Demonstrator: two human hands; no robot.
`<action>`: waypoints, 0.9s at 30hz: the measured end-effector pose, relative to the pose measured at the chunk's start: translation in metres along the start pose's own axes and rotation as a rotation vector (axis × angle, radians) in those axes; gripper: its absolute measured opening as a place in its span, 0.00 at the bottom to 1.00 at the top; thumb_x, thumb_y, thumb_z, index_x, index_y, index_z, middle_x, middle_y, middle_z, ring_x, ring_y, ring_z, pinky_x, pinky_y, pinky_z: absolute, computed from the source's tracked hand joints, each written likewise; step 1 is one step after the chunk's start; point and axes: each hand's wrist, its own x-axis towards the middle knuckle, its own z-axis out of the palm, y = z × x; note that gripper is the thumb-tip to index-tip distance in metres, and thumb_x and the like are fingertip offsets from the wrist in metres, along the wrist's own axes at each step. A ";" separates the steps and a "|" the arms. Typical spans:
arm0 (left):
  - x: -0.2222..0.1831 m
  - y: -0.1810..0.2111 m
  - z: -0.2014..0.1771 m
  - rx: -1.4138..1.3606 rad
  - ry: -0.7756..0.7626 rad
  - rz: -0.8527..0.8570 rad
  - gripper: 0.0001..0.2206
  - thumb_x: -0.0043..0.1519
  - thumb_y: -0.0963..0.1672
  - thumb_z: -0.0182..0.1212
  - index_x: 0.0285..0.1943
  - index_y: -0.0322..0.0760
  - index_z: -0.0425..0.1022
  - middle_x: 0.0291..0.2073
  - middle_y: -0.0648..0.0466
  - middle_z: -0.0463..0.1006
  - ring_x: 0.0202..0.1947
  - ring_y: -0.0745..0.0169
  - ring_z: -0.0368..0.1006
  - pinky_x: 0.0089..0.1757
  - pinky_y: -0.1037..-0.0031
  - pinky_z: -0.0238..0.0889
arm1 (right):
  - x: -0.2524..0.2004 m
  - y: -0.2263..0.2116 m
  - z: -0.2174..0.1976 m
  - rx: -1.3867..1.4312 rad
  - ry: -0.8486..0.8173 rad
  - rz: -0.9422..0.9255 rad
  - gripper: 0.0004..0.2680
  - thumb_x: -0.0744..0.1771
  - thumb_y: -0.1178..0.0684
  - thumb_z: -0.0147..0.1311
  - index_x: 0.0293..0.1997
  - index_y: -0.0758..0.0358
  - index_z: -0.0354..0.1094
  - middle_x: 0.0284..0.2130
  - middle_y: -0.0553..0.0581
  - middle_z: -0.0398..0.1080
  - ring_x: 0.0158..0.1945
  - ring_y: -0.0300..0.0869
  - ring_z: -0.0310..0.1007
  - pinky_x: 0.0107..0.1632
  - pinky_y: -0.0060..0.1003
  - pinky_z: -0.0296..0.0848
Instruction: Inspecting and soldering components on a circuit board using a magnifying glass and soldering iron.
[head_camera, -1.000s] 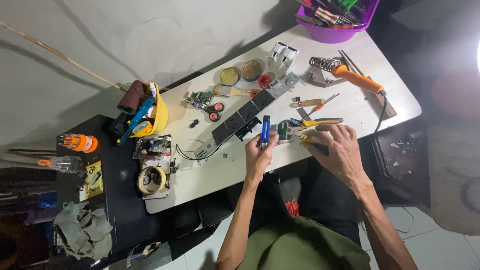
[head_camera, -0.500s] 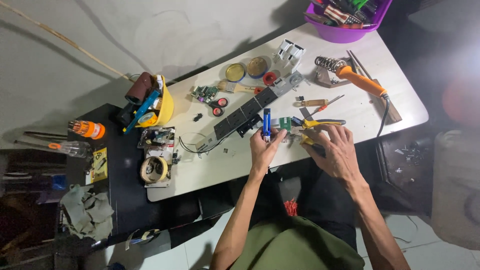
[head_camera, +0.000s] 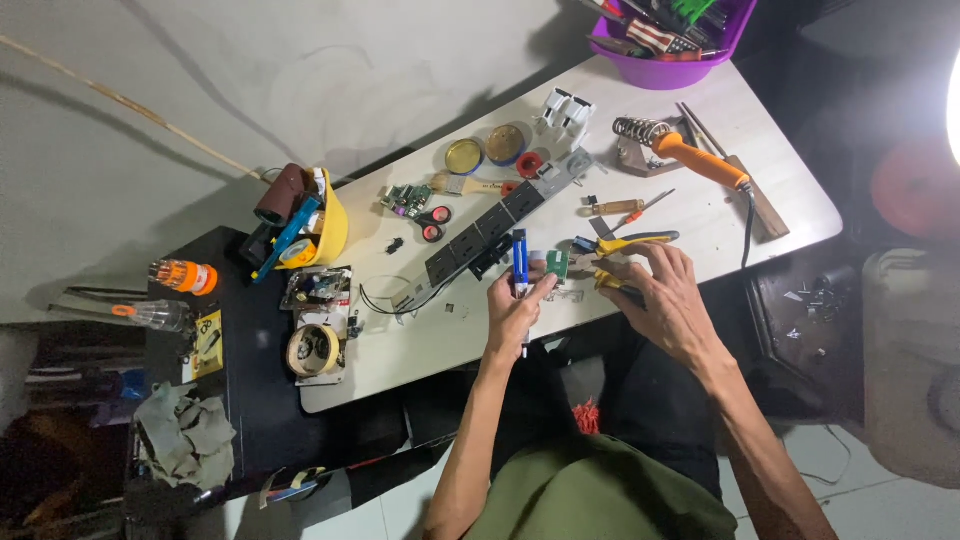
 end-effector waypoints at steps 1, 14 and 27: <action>0.001 -0.002 -0.001 -0.001 -0.004 0.009 0.18 0.57 0.44 0.73 0.50 0.25 0.75 0.32 0.49 0.80 0.11 0.80 0.61 0.17 0.86 0.56 | 0.000 0.003 0.001 -0.008 0.002 -0.004 0.10 0.63 0.49 0.65 0.42 0.55 0.70 0.52 0.55 0.66 0.65 0.53 0.63 0.64 0.58 0.61; 0.018 -0.038 -0.006 0.265 0.004 0.155 0.14 0.54 0.43 0.75 0.45 0.30 0.81 0.38 0.42 0.82 0.42 0.54 0.81 0.45 0.68 0.73 | 0.010 0.015 -0.012 -0.049 -0.103 0.020 0.12 0.61 0.41 0.66 0.41 0.50 0.73 0.66 0.59 0.61 0.77 0.57 0.51 0.71 0.73 0.44; 0.022 -0.039 -0.013 0.257 -0.015 0.120 0.12 0.55 0.44 0.74 0.45 0.36 0.82 0.33 0.48 0.82 0.36 0.63 0.80 0.41 0.71 0.73 | 0.011 0.020 -0.005 -0.087 -0.092 -0.001 0.13 0.60 0.41 0.67 0.42 0.49 0.73 0.64 0.58 0.64 0.74 0.55 0.56 0.70 0.70 0.52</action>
